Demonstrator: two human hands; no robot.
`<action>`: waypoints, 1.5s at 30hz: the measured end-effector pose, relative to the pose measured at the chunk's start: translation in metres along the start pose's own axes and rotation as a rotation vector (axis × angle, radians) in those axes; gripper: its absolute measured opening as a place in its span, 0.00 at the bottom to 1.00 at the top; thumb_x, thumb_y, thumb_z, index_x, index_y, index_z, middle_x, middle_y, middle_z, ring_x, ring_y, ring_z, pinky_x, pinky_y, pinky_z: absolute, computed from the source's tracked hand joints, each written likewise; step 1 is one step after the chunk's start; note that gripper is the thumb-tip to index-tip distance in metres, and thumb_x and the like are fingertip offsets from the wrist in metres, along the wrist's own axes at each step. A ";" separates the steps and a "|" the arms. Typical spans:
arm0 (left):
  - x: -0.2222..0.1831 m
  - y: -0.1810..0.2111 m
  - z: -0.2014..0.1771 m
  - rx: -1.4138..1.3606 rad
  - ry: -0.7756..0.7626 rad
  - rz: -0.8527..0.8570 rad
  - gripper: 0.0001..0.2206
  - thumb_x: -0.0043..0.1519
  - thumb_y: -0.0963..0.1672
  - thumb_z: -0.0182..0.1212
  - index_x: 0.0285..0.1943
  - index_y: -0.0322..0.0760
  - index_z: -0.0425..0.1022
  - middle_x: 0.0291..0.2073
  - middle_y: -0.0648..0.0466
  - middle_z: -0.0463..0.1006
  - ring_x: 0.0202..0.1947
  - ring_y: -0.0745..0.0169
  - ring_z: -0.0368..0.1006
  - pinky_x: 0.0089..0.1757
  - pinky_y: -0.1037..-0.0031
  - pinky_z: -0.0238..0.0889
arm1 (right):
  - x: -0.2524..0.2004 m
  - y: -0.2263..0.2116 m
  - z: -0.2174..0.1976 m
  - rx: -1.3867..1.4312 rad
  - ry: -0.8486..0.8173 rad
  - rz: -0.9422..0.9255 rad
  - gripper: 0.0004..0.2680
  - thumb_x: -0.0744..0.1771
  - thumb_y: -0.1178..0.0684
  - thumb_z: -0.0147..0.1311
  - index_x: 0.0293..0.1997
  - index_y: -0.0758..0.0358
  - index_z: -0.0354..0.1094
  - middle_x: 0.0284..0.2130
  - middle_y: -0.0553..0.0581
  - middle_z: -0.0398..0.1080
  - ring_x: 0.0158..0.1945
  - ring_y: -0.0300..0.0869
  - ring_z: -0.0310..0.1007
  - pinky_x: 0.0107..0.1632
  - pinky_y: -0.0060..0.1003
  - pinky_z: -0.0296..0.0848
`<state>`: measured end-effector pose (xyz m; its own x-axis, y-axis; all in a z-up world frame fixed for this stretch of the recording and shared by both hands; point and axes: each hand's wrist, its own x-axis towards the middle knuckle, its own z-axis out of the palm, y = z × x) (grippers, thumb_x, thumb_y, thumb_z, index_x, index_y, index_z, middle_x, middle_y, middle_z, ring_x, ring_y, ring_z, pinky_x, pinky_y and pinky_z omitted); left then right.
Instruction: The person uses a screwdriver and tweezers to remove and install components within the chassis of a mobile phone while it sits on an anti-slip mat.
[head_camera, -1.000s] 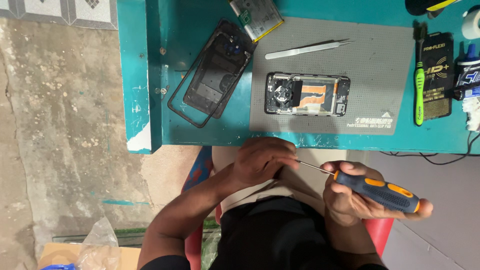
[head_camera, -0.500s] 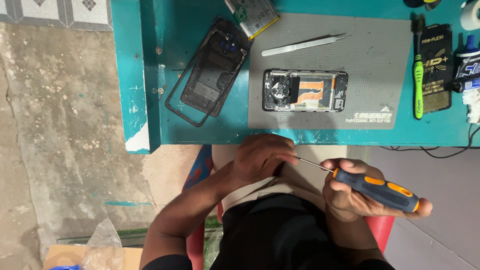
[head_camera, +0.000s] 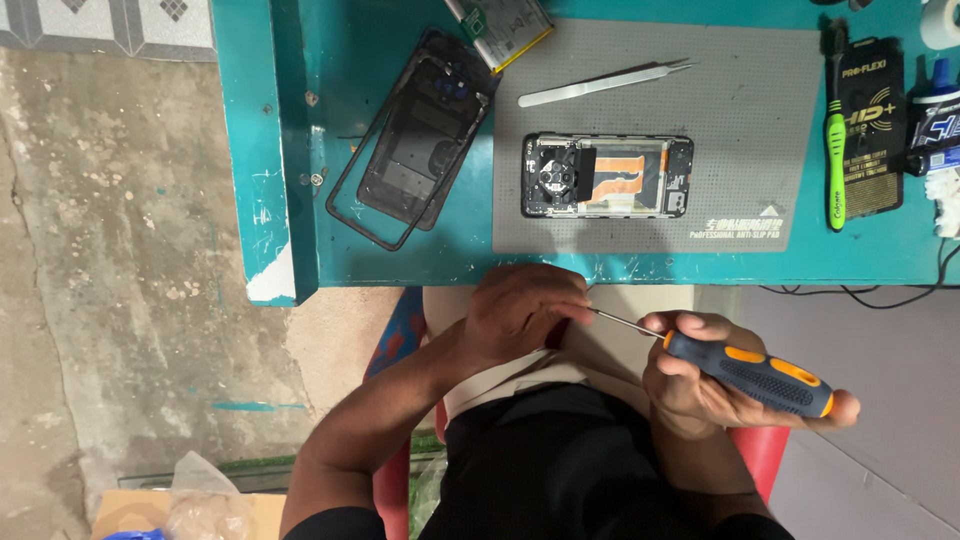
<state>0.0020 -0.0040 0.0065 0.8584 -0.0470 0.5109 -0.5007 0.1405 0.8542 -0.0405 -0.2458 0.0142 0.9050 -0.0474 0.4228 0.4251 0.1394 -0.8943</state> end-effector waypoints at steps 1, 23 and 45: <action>0.000 0.000 0.000 0.000 0.003 0.002 0.05 0.68 0.40 0.63 0.48 0.32 0.74 0.37 0.51 0.83 0.43 0.56 0.83 0.45 0.69 0.78 | 0.001 -0.001 0.002 -0.038 0.030 -0.006 0.21 0.68 0.64 0.61 0.69 0.53 0.61 0.49 0.66 0.73 0.47 0.47 0.79 0.50 0.50 0.85; 0.010 0.013 -0.003 0.534 0.068 0.185 0.07 0.65 0.42 0.69 0.48 0.35 0.77 0.50 0.49 0.78 0.43 0.57 0.79 0.41 0.68 0.70 | 0.027 -0.017 0.031 -0.458 0.007 -0.014 0.41 0.68 0.68 0.65 0.75 0.26 0.29 0.52 0.57 0.72 0.49 0.46 0.82 0.49 0.51 0.85; 0.073 -0.021 -0.015 0.928 0.059 -0.250 0.24 0.54 0.32 0.58 0.59 0.38 0.79 0.76 0.44 0.55 0.77 0.42 0.48 0.69 0.48 0.41 | 0.180 0.055 0.071 -0.555 -0.365 -0.201 0.33 0.68 0.71 0.67 0.75 0.56 0.40 0.69 0.62 0.49 0.48 0.47 0.79 0.48 0.33 0.85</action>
<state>0.0764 0.0046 0.0243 0.9438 0.0838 0.3198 -0.1700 -0.7066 0.6869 0.1446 -0.1762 0.0511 0.7859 0.3300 0.5230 0.6173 -0.3681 -0.6953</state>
